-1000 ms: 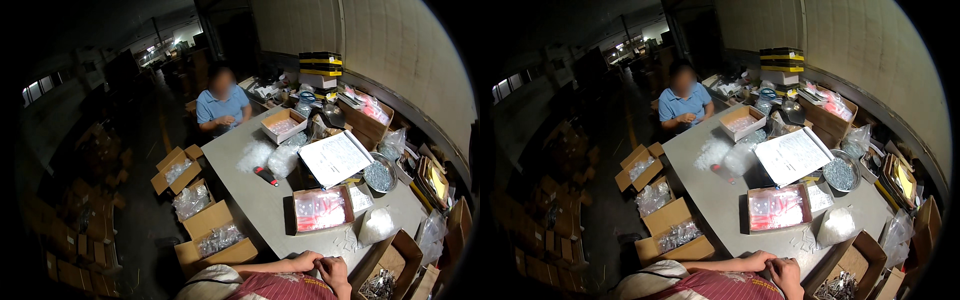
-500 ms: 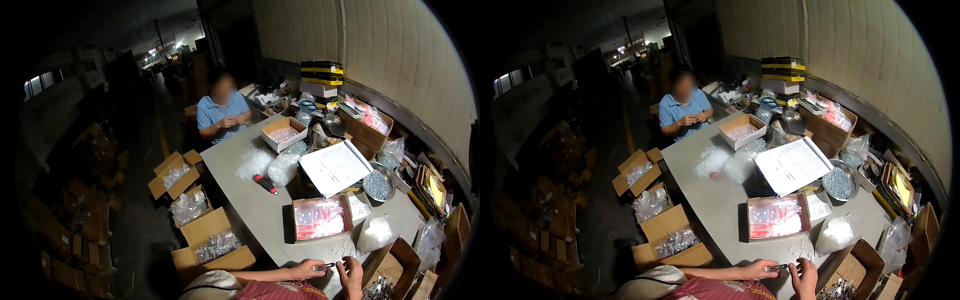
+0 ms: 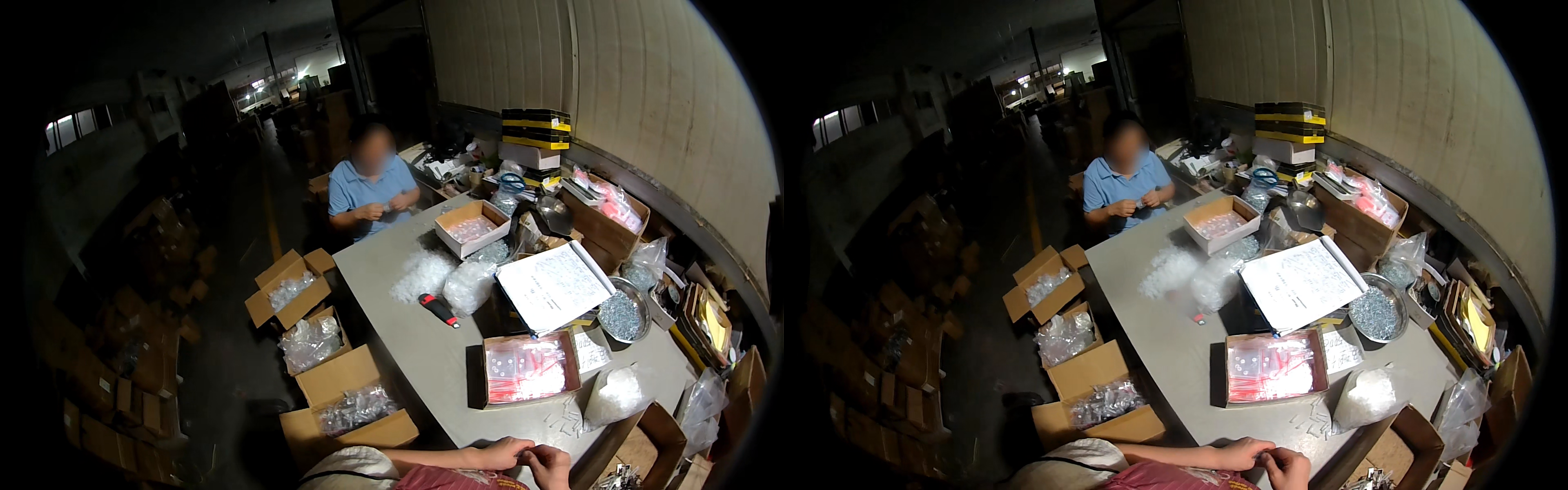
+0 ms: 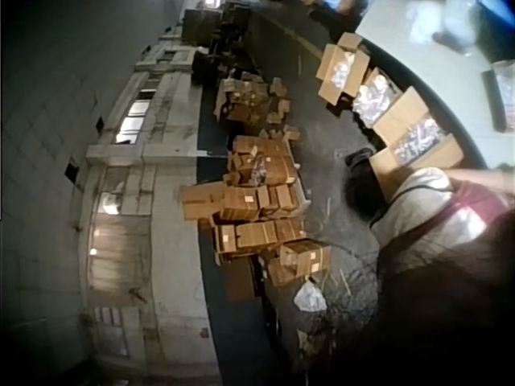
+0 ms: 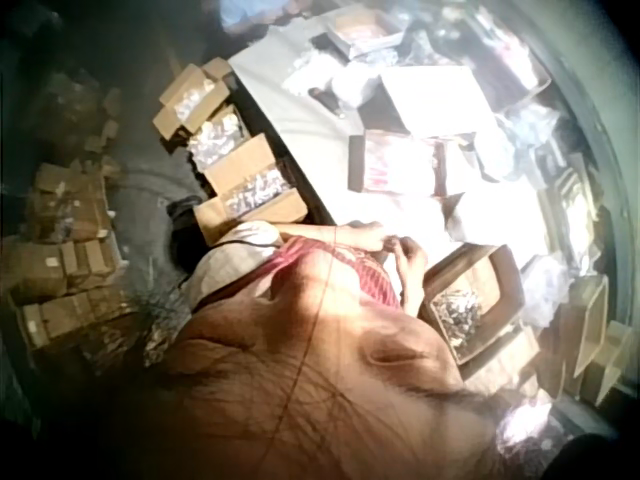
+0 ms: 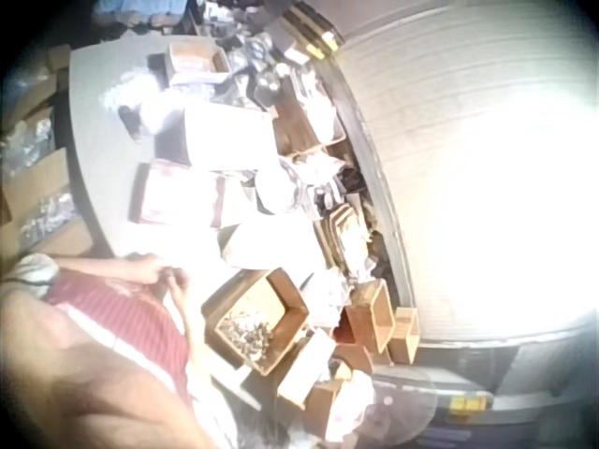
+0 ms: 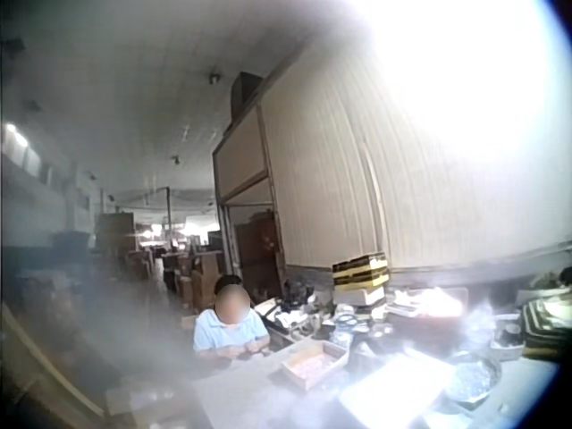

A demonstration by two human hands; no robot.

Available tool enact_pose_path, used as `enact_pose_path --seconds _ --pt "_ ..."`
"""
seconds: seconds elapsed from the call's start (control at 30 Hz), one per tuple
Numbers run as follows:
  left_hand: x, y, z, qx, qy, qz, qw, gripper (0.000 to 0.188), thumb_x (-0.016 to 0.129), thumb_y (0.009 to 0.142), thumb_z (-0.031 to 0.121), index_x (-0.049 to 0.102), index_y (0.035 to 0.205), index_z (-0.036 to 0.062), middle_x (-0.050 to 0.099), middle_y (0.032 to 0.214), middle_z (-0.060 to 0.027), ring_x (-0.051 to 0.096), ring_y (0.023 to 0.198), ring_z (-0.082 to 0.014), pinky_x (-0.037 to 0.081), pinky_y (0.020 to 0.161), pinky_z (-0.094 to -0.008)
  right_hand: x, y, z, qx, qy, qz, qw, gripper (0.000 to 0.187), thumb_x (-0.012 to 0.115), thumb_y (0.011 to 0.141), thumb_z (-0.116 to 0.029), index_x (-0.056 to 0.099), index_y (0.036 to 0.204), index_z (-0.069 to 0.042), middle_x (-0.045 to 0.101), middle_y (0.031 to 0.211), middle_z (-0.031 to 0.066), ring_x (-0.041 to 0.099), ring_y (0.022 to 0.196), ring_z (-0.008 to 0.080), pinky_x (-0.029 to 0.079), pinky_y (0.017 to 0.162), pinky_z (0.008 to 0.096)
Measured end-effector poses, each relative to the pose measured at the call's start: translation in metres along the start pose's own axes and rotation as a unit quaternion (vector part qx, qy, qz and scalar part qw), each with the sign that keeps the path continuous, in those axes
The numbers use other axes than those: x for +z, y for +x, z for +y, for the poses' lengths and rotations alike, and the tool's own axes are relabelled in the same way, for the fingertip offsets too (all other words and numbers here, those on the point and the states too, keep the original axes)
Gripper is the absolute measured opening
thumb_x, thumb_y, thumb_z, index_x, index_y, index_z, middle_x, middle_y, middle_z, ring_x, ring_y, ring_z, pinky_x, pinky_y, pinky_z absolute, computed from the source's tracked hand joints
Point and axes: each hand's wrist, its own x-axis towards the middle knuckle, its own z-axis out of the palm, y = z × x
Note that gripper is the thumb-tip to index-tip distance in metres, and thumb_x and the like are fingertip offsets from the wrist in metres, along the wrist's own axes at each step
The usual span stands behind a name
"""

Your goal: The person repeatedly picks small metal parts from a cardboard box, places them into small plastic bags, and sets the filled bags into a larger box. The process is continuous and repetitive, with the person handling one part at a time.

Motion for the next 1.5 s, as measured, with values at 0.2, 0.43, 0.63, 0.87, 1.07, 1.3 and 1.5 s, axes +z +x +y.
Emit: enact_pose_path --seconds 0.2,0.43,0.63,0.87,1.07,1.3,1.5 --pt "-0.010 0.003 0.003 0.011 -0.069 -0.040 0.997 0.032 0.065 0.079 0.005 0.063 0.111 0.0017 0.069 0.093 -0.0147 0.067 0.086 -0.0278 0.051 0.078 -0.0377 -0.015 0.010 -0.005 -0.100 -0.185 -0.065 0.975 0.023 0.066 0.092 -0.021 0.075 0.108 -0.009 0.068 0.088 0.0171 0.065 0.083 0.0337 0.052 0.076 0.0399" --pt "-0.014 0.006 -0.004 0.001 -0.127 -0.039 0.991 0.029 0.064 0.091 0.012 0.066 0.118 0.0023 0.072 0.096 -0.0052 0.064 0.089 -0.0113 0.051 0.085 -0.0311 -0.023 0.008 -0.009 -0.129 -0.138 0.014 0.982 0.015 0.070 0.087 -0.014 0.069 0.101 -0.009 0.061 0.123 0.0124 0.058 0.115 0.0362 0.049 0.094 0.0450" --pt "-0.026 0.007 0.013 0.028 -0.098 -0.026 0.995 0.020 0.062 0.093 0.015 0.066 0.106 0.0007 0.066 0.080 -0.0031 0.058 0.075 -0.0102 0.050 0.072 -0.0309 -0.027 0.010 -0.017 -0.100 -0.111 0.034 0.988 0.014 0.068 0.094 -0.016 0.067 0.102 -0.004 0.068 0.107 0.0144 0.067 0.100 0.0340 0.053 0.079 0.0393" --pt "-0.044 0.001 0.054 0.039 -0.214 0.128 0.968 0.013 0.064 0.098 0.010 0.065 0.103 -0.0019 0.067 0.092 -0.0018 0.060 0.085 -0.0060 0.051 0.076 -0.0241 -0.020 0.008 -0.028 -0.137 -0.070 0.094 0.984 0.015 0.069 0.093 -0.018 0.069 0.099 -0.005 0.069 0.097 0.0120 0.067 0.089 0.0267 0.052 0.067 0.0358" --pt "-0.045 0.004 0.066 0.066 -0.230 0.132 0.962 0.013 0.064 0.098 0.010 0.060 0.103 -0.0020 0.063 0.090 -0.0018 0.059 0.085 -0.0061 0.050 0.078 -0.0241 -0.016 0.009 -0.025 -0.095 -0.026 0.116 0.988 0.018 0.068 0.095 -0.022 0.067 0.102 -0.006 0.068 0.094 0.0100 0.066 0.089 0.0214 0.051 0.072 0.0333" --pt "-0.044 -0.001 0.054 0.073 -0.173 0.162 0.969 0.010 0.064 0.095 0.008 0.060 0.098 0.0001 0.065 0.084 -0.0030 0.061 0.077 -0.0081 0.050 0.068 -0.0255 -0.009 0.005 -0.013 -0.132 0.004 0.114 0.985 0.022 0.068 0.095 -0.025 0.066 0.104 -0.006 0.070 0.095 0.0082 0.065 0.091 0.0202 0.051 0.069 0.0339" --pt "-0.044 -0.003 0.054 0.058 -0.049 0.163 0.984 0.010 0.067 0.091 0.011 0.064 0.096 0.0026 0.067 0.079 -0.0030 0.064 0.071 -0.0111 0.051 0.066 -0.0266 0.005 0.007 -0.013 -0.109 -0.028 0.064 0.992 0.023 0.061 0.100 -0.020 0.060 0.113 -0.001 0.065 0.100 0.0180 0.063 0.094 0.0300 0.050 0.085 0.0382"
